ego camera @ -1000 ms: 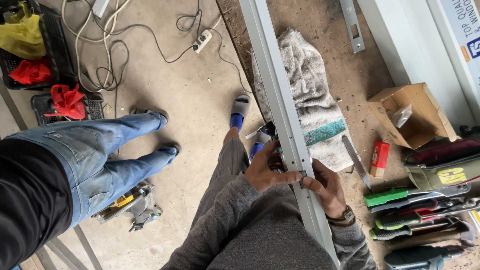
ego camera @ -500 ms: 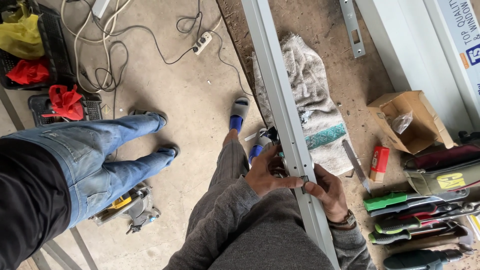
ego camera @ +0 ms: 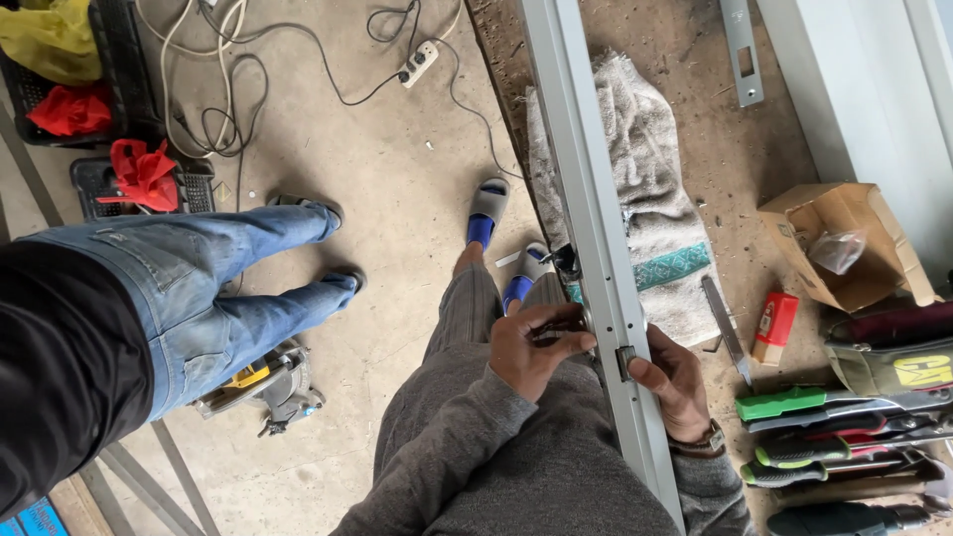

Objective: Inserting and aligning a roller assembly into an aluminum frame profile

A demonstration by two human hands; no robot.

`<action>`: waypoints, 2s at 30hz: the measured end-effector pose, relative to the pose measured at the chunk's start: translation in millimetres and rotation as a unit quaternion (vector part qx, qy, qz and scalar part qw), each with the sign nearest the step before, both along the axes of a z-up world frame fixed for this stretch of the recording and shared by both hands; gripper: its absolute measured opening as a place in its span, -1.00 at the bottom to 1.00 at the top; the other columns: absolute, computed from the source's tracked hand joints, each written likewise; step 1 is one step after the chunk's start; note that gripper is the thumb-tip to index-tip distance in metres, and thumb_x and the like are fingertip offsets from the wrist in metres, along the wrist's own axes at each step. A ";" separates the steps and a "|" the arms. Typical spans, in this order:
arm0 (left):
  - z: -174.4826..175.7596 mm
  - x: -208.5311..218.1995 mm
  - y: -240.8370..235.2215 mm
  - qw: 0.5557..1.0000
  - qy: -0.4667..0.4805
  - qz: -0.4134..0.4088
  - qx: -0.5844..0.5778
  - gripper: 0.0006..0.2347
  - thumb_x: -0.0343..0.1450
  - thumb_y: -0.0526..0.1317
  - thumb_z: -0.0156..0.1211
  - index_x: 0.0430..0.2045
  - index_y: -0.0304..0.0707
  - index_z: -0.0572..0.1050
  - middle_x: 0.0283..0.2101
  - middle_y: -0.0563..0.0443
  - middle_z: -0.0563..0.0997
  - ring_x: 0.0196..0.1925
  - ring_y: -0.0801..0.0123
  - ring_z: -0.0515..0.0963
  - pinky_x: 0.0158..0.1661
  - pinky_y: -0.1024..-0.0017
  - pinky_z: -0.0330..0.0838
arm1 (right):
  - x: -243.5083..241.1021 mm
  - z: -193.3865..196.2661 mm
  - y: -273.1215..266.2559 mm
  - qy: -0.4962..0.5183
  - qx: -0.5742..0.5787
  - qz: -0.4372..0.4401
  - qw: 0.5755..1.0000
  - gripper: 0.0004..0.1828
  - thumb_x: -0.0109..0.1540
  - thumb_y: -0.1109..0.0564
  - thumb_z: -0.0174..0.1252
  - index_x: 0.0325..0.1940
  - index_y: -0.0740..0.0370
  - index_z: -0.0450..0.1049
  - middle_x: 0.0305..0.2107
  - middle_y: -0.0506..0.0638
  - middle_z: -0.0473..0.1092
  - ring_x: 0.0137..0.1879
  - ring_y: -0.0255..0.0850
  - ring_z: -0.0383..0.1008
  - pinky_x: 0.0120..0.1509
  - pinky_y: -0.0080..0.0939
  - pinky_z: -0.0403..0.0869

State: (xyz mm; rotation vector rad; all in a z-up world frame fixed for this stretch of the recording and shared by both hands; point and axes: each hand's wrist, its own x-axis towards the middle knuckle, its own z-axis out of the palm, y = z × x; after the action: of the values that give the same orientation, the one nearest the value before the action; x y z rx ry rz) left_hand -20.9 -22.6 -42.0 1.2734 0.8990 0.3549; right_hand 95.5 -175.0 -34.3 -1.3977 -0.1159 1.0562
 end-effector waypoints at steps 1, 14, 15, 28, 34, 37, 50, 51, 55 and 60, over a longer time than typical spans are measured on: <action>14.8 2.8 6.0 1.000 0.001 0.001 0.000 -0.69 0.26 -0.13 0.61 -0.19 -0.22 0.69 -0.31 -0.12 0.75 -0.10 -0.09 0.73 0.31 -0.47 -0.01 | -0.3 0.3 1.2 0.001 0.000 0.001 1.000 -0.40 0.12 0.00 0.28 0.14 0.46 0.50 -0.38 0.16 0.49 -0.27 -0.24 0.44 -0.21 -0.23 0.53; -10.1 9.1 -6.9 0.965 -0.153 0.057 0.204 -0.80 0.29 -0.33 0.53 -0.25 -0.33 0.69 -0.23 -0.15 0.66 -0.16 -0.02 0.73 -0.26 0.17 0.78 | -4.2 -25.3 -15.9 0.058 0.075 -0.030 0.995 -0.48 0.18 -0.03 0.16 0.02 0.48 0.50 -0.53 0.15 0.45 -0.40 -0.29 0.43 -0.31 -0.30 0.53; -13.9 9.0 -6.7 0.961 -0.169 0.056 0.210 -0.76 0.28 -0.35 0.54 -0.21 -0.33 0.68 -0.21 -0.15 0.65 -0.14 -0.01 0.72 -0.25 0.17 0.77 | -4.3 -30.2 -18.0 0.072 0.090 -0.039 0.993 -0.52 0.19 0.01 0.14 0.02 0.48 0.50 -0.53 0.15 0.44 -0.42 -0.28 0.44 -0.31 -0.32 0.52; 3.0 17.3 8.0 0.971 -0.155 -0.021 0.180 -0.73 0.40 -0.39 0.39 -0.01 -0.22 0.62 -0.16 -0.18 0.63 -0.13 -0.16 0.70 -0.21 -0.08 0.74 | -9.3 -7.6 15.2 0.199 0.230 -0.106 0.947 -0.69 0.25 0.14 0.11 -0.10 0.51 0.50 -0.60 0.17 0.46 -0.44 -0.18 0.57 -0.20 -0.32 0.56; -0.7 23.0 6.7 0.965 -0.133 -0.025 0.224 -0.79 0.47 -0.35 0.32 -0.06 -0.01 0.66 -0.23 -0.06 0.64 -0.22 -0.07 0.70 -0.31 -0.01 0.72 | -8.4 1.6 21.2 0.215 0.234 -0.119 0.941 -0.72 0.25 0.15 0.09 -0.13 0.48 0.48 -0.57 0.22 0.49 -0.41 -0.11 0.60 -0.13 -0.25 0.59; -0.1 26.1 6.9 0.959 -0.111 -0.041 0.257 -0.87 0.48 -0.31 0.33 -0.16 0.01 0.68 -0.23 0.02 0.66 -0.24 0.02 0.72 -0.33 0.08 0.72 | -8.3 -5.2 14.3 0.213 0.230 -0.109 0.943 -0.81 0.29 0.16 0.07 -0.18 0.38 0.47 -0.58 0.20 0.51 -0.37 -0.16 0.61 -0.10 -0.34 0.58; -8.1 15.7 13.0 0.977 -0.107 -0.082 0.168 -0.86 0.55 -0.25 0.14 -0.04 -0.19 0.46 -0.14 -0.12 0.52 -0.15 -0.04 0.64 -0.28 0.12 0.69 | -4.9 -33.0 -5.5 0.165 0.156 -0.074 0.971 -0.62 0.26 0.02 0.09 -0.07 0.43 0.47 -0.60 0.13 0.44 -0.44 -0.26 0.50 -0.16 -0.37 0.49; 6.3 14.6 17.9 0.976 -0.099 -0.096 0.169 -0.71 0.53 -0.15 0.23 0.10 -0.22 0.45 -0.01 -0.16 0.52 -0.04 -0.05 0.63 -0.16 0.09 0.74 | -7.1 -12.2 4.9 0.146 0.143 -0.081 0.975 -0.63 0.29 0.01 0.12 -0.08 0.44 0.47 -0.58 0.15 0.43 -0.38 -0.29 0.49 -0.13 -0.41 0.45; 13.5 4.8 6.7 0.988 -0.101 -0.062 0.100 -0.49 0.32 -0.12 0.50 0.11 -0.34 0.47 -0.08 -0.25 0.53 -0.06 -0.11 0.66 -0.17 0.13 0.76 | 0.3 -42.7 -19.3 0.111 0.135 -0.028 0.984 -0.53 0.21 0.03 0.01 -0.02 0.53 0.43 -0.60 0.11 0.37 -0.49 -0.25 0.41 -0.31 -0.25 0.54; -17.1 -6.5 5.5 0.997 -0.038 -0.053 0.040 -0.72 0.34 -0.24 0.39 -0.07 -0.26 0.64 -0.21 -0.13 0.76 -0.29 0.27 0.76 -0.23 0.32 0.75 | 6.0 3.0 0.5 -0.054 0.104 0.089 0.989 -0.44 0.21 0.02 0.25 0.15 0.48 0.36 -0.25 0.21 0.58 -0.41 -0.03 0.64 -0.33 -0.05 0.77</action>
State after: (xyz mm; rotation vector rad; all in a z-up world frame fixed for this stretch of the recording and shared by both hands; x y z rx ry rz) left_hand -27.3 -17.1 -59.1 1.3673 0.7561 0.3546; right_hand 101.5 -174.4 -31.3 -1.2716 -0.4254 1.0822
